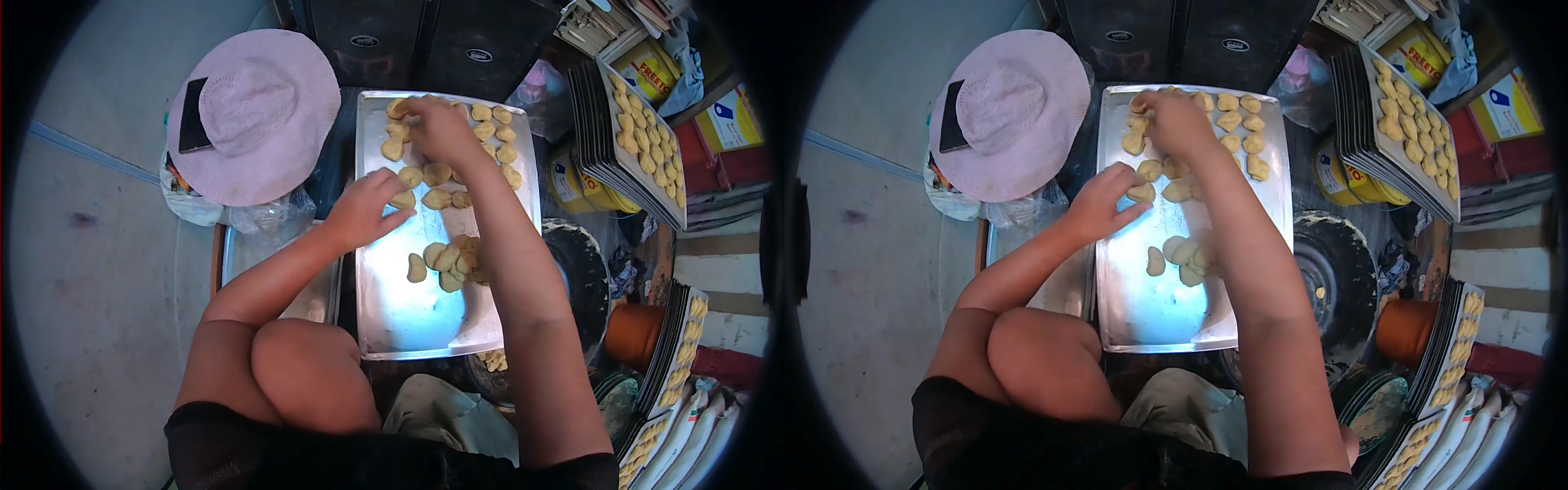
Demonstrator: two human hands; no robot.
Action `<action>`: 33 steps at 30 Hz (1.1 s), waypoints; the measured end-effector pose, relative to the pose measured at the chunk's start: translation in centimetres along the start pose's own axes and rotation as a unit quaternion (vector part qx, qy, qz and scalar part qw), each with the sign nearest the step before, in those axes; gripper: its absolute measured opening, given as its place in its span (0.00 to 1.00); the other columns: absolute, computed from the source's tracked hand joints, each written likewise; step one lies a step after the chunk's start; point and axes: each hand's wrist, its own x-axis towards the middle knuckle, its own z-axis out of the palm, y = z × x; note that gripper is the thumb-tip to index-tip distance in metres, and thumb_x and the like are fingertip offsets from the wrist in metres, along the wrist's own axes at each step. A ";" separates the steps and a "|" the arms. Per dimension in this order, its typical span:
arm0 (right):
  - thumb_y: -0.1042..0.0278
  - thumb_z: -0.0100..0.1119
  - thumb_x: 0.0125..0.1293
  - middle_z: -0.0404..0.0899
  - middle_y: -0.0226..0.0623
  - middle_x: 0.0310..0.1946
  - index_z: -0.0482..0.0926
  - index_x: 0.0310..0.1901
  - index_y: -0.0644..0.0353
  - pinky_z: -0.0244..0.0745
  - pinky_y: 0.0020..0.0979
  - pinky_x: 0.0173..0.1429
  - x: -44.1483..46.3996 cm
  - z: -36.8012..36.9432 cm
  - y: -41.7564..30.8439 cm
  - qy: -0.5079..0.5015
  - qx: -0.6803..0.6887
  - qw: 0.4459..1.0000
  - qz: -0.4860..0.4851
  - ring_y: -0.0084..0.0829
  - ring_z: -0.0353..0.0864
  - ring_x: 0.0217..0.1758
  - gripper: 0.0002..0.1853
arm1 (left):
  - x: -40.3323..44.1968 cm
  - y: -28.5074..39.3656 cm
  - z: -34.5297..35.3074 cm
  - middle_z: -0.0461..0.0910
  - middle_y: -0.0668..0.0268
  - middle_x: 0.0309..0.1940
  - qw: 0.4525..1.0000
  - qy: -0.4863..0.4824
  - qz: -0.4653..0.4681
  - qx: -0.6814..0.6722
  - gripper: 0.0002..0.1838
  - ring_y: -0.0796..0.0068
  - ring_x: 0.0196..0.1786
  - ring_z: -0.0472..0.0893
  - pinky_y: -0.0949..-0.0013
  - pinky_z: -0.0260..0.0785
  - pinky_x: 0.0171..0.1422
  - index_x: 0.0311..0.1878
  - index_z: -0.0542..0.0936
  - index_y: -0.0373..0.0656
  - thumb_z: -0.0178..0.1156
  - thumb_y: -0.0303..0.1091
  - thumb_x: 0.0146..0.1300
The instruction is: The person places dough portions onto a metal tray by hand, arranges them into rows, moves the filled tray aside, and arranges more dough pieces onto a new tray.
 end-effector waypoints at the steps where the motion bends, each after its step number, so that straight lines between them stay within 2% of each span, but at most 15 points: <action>1: 0.71 0.64 0.55 0.82 0.29 0.50 0.85 0.52 0.42 0.60 0.43 0.59 0.7 -0.4 -0.2 0.024 -0.026 0.999 0.016 0.35 0.75 0.57 0.21 | 0.0 0.0 -0.1 0.75 0.56 0.48 1.000 0.007 -0.018 -0.013 0.16 0.50 0.50 0.77 0.55 0.71 0.55 0.50 0.77 0.40 0.65 0.35 0.61; 4: 0.72 0.63 0.56 0.83 0.26 0.47 0.85 0.49 0.43 0.60 0.42 0.58 2.0 0.5 0.3 0.044 -0.092 0.995 0.010 0.33 0.76 0.54 0.18 | 2.0 -1.9 -0.4 0.77 0.56 0.49 0.986 0.160 -0.016 0.031 0.15 0.49 0.52 0.77 0.55 0.71 0.57 0.50 0.78 0.39 0.64 0.33 0.61; 7: 0.70 0.62 0.59 0.84 0.26 0.44 0.85 0.48 0.44 0.60 0.41 0.58 3.0 1.6 0.6 0.055 -0.099 0.994 -0.004 0.32 0.77 0.52 0.15 | 3.2 -3.1 -0.9 0.80 0.54 0.48 0.991 0.103 -0.060 0.052 0.14 0.50 0.53 0.78 0.56 0.71 0.59 0.50 0.81 0.38 0.64 0.31 0.62; 9: 0.70 0.61 0.60 0.84 0.26 0.44 0.86 0.47 0.44 0.60 0.41 0.58 2.9 1.6 0.4 0.054 -0.070 0.996 0.001 0.32 0.77 0.53 0.14 | 3.5 -3.3 -0.5 0.82 0.55 0.47 0.990 0.118 -0.050 0.054 0.12 0.52 0.52 0.79 0.57 0.71 0.59 0.49 0.82 0.39 0.64 0.29 0.62; 12: 0.66 0.67 0.56 0.85 0.28 0.44 0.86 0.46 0.47 0.62 0.42 0.58 1.1 -0.2 0.5 0.053 -0.049 0.997 0.018 0.35 0.78 0.53 0.14 | 3.2 -3.6 -0.2 0.83 0.56 0.46 0.991 0.117 -0.041 0.048 0.12 0.53 0.51 0.80 0.59 0.72 0.58 0.49 0.82 0.39 0.64 0.28 0.61; 15: 0.67 0.67 0.55 0.86 0.30 0.42 0.86 0.43 0.50 0.62 0.41 0.60 -2.5 -3.4 -0.9 -0.143 -0.010 0.989 0.025 0.38 0.78 0.50 0.13 | 3.4 -4.1 -0.2 0.83 0.57 0.46 0.993 0.112 -0.015 0.043 0.12 0.54 0.51 0.80 0.59 0.72 0.57 0.49 0.82 0.39 0.64 0.27 0.61; 18: 0.69 0.68 0.54 0.86 0.33 0.39 0.86 0.42 0.53 0.61 0.40 0.62 -5.1 -2.0 -1.3 -0.106 0.045 0.992 -0.045 0.40 0.78 0.48 0.12 | 3.4 -4.1 0.2 0.82 0.57 0.47 0.991 0.126 0.003 0.036 0.12 0.54 0.51 0.80 0.60 0.72 0.56 0.48 0.82 0.39 0.63 0.25 0.61; 20: 0.69 0.69 0.53 0.86 0.34 0.38 0.86 0.42 0.54 0.62 0.40 0.62 -5.7 -1.8 -1.7 -0.065 0.058 0.996 -0.036 0.40 0.78 0.47 0.12 | 3.4 -3.6 0.3 0.82 0.57 0.47 0.986 0.165 0.013 0.005 0.11 0.54 0.49 0.80 0.60 0.72 0.56 0.47 0.81 0.38 0.62 0.24 0.60; 22: 0.69 0.70 0.52 0.85 0.34 0.33 0.86 0.40 0.55 0.64 0.42 0.59 -6.3 -1.6 -1.5 -0.003 0.096 0.995 -0.027 0.40 0.78 0.48 0.12 | 2.2 -2.8 -0.5 0.80 0.58 0.44 0.992 0.122 0.005 -0.040 0.10 0.54 0.49 0.79 0.58 0.71 0.56 0.46 0.81 0.40 0.62 0.28 0.60; 23: 0.69 0.70 0.52 0.84 0.34 0.34 0.85 0.41 0.55 0.65 0.42 0.58 -6.9 -2.2 -1.0 -0.023 0.098 0.995 0.002 0.40 0.78 0.48 0.12 | 1.6 -2.3 -0.9 0.80 0.58 0.43 0.993 0.100 0.002 -0.062 0.10 0.54 0.49 0.79 0.57 0.70 0.55 0.45 0.81 0.41 0.62 0.30 0.60; 25: 0.70 0.69 0.53 0.83 0.35 0.34 0.85 0.41 0.55 0.66 0.42 0.57 -8.3 -4.5 -1.5 -0.062 0.103 0.991 0.059 0.40 0.78 0.48 0.12 | 0.8 -1.4 -1.3 0.79 0.58 0.42 0.998 0.025 0.064 -0.009 0.11 0.55 0.48 0.78 0.58 0.71 0.55 0.44 0.81 0.40 0.65 0.31 0.59; 26: 0.70 0.69 0.53 0.82 0.35 0.35 0.85 0.41 0.56 0.66 0.42 0.56 -9.2 -4.5 -1.7 -0.053 0.077 0.995 0.031 0.40 0.78 0.48 0.12 | 0.7 -1.1 -1.4 0.79 0.58 0.41 0.995 -0.013 0.095 0.019 0.11 0.56 0.47 0.78 0.59 0.71 0.55 0.43 0.81 0.40 0.67 0.32 0.58; 29: 0.70 0.69 0.53 0.81 0.37 0.38 0.84 0.41 0.56 0.68 0.41 0.54 -11.4 -3.9 -1.3 -0.025 0.025 0.999 -0.031 0.41 0.78 0.47 0.12 | 0.4 -1.6 -0.2 0.80 0.59 0.43 0.994 -0.037 0.092 0.052 0.13 0.57 0.49 0.78 0.58 0.70 0.55 0.43 0.82 0.42 0.69 0.35 0.57; 31: 0.70 0.69 0.53 0.81 0.38 0.40 0.84 0.42 0.57 0.69 0.40 0.53 -12.1 -3.7 -1.0 -0.002 0.027 0.999 -0.045 0.42 0.78 0.47 0.13 | 0.6 -0.8 -0.5 0.80 0.61 0.43 0.992 0.004 0.109 0.063 0.13 0.59 0.49 0.78 0.58 0.70 0.55 0.44 0.82 0.42 0.69 0.35 0.57; 33: 0.69 0.69 0.53 0.82 0.39 0.39 0.84 0.42 0.59 0.73 0.38 0.50 -13.4 -5.4 0.0 -0.011 0.089 0.995 0.046 0.39 0.80 0.45 0.13 | 1.1 0.2 -0.7 0.80 0.63 0.44 0.988 0.022 0.130 0.076 0.12 0.61 0.49 0.78 0.58 0.69 0.55 0.44 0.82 0.43 0.68 0.36 0.58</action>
